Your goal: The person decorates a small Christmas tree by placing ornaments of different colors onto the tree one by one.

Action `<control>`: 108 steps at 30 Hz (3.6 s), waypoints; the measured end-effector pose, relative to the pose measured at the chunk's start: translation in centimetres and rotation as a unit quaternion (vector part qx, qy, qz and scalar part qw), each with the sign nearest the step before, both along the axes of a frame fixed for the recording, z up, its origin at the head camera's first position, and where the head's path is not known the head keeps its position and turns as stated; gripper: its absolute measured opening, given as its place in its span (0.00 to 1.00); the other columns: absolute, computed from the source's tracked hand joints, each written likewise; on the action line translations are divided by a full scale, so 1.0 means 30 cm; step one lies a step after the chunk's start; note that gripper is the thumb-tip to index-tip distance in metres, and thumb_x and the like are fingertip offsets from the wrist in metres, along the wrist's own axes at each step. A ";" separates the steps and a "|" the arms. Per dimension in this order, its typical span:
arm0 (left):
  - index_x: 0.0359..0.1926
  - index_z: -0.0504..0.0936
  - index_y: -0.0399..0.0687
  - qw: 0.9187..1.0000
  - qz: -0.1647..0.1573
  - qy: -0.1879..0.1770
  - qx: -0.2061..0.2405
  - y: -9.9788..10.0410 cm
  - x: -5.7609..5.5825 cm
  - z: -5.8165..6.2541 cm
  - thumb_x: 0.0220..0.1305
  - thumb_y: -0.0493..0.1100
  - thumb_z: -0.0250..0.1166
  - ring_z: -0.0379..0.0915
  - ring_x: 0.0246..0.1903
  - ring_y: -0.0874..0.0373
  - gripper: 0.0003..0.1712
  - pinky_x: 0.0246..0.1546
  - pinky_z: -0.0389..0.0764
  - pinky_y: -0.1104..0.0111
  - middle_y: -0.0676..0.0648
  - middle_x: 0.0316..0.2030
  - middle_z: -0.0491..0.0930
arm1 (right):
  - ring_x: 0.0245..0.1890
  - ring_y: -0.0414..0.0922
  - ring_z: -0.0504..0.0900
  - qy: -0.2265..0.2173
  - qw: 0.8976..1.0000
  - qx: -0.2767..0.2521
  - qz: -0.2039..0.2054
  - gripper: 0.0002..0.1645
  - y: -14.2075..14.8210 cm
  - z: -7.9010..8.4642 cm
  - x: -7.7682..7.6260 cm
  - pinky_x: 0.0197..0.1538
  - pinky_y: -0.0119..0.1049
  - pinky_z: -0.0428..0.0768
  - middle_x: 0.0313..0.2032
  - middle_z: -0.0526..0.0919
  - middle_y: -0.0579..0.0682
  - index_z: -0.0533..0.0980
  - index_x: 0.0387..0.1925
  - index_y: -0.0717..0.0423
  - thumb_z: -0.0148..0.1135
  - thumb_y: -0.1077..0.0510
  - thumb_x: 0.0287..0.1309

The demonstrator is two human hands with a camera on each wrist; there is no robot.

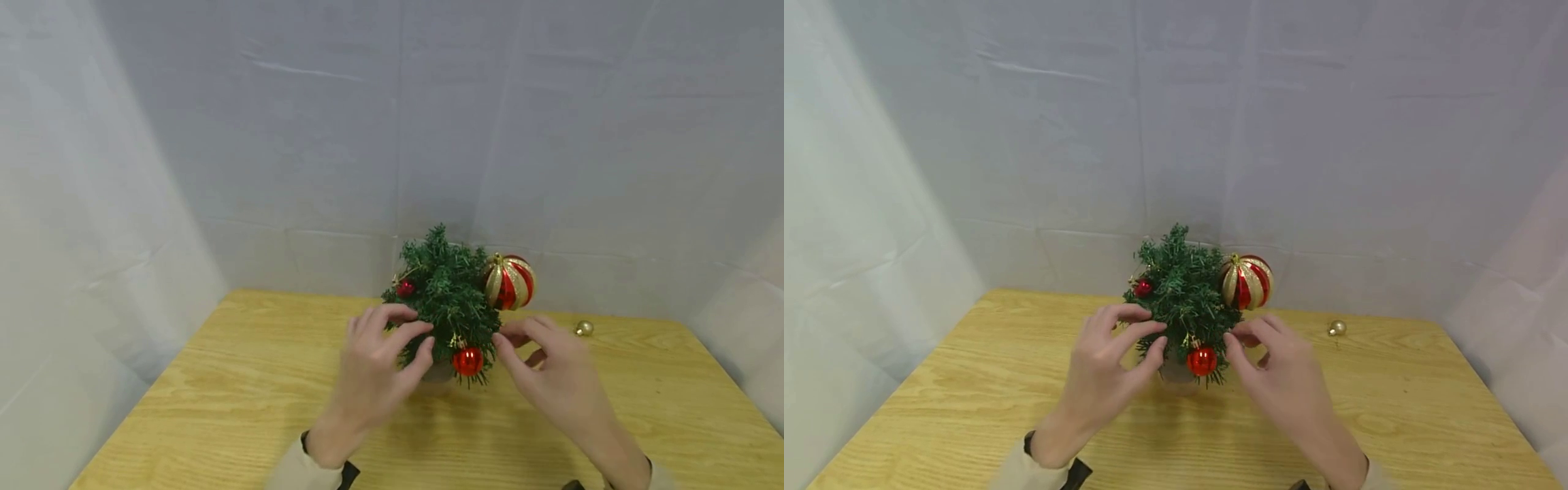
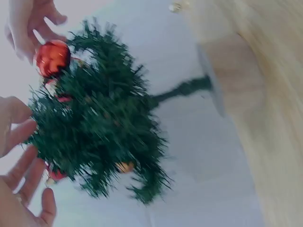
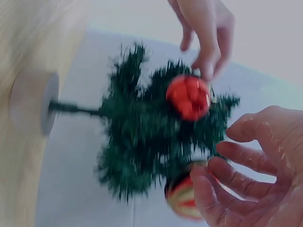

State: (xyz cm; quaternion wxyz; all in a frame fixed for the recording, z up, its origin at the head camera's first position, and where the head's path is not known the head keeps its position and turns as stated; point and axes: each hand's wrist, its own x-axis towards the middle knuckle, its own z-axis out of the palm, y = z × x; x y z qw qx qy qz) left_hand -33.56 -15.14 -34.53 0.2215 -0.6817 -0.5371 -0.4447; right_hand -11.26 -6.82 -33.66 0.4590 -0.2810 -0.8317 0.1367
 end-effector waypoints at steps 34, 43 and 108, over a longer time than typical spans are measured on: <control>0.57 0.85 0.49 0.999 -0.045 0.007 -0.011 -0.020 -0.111 -0.043 0.60 0.38 0.72 0.79 0.52 0.53 0.22 0.47 0.78 0.59 0.48 0.53 0.84 | 0.24 0.41 0.76 -0.228 0.967 0.079 -0.083 0.16 0.505 -0.278 0.447 0.24 0.33 0.69 0.46 0.83 0.61 0.82 0.48 0.59 0.70 0.66 0.57; 0.56 0.85 0.47 0.998 -0.063 0.012 0.001 -0.020 -0.112 -0.051 0.62 0.38 0.70 0.79 0.50 0.53 0.20 0.45 0.78 0.59 0.48 0.52 0.84 | 0.36 0.55 0.85 -0.313 0.948 0.027 -0.041 0.20 0.590 -0.319 0.459 0.33 0.47 0.82 0.48 0.82 0.66 0.81 0.52 0.65 0.71 0.66 0.57; 0.53 0.88 0.49 0.992 -0.111 0.052 0.024 -0.022 -0.099 -0.058 0.58 0.36 0.71 0.80 0.46 0.55 0.20 0.42 0.79 0.63 0.48 0.50 0.84 | 0.31 0.42 0.84 -0.222 0.972 0.077 0.002 0.20 0.460 -0.295 0.414 0.29 0.30 0.83 0.39 0.84 0.51 0.84 0.42 0.58 0.77 0.72 0.44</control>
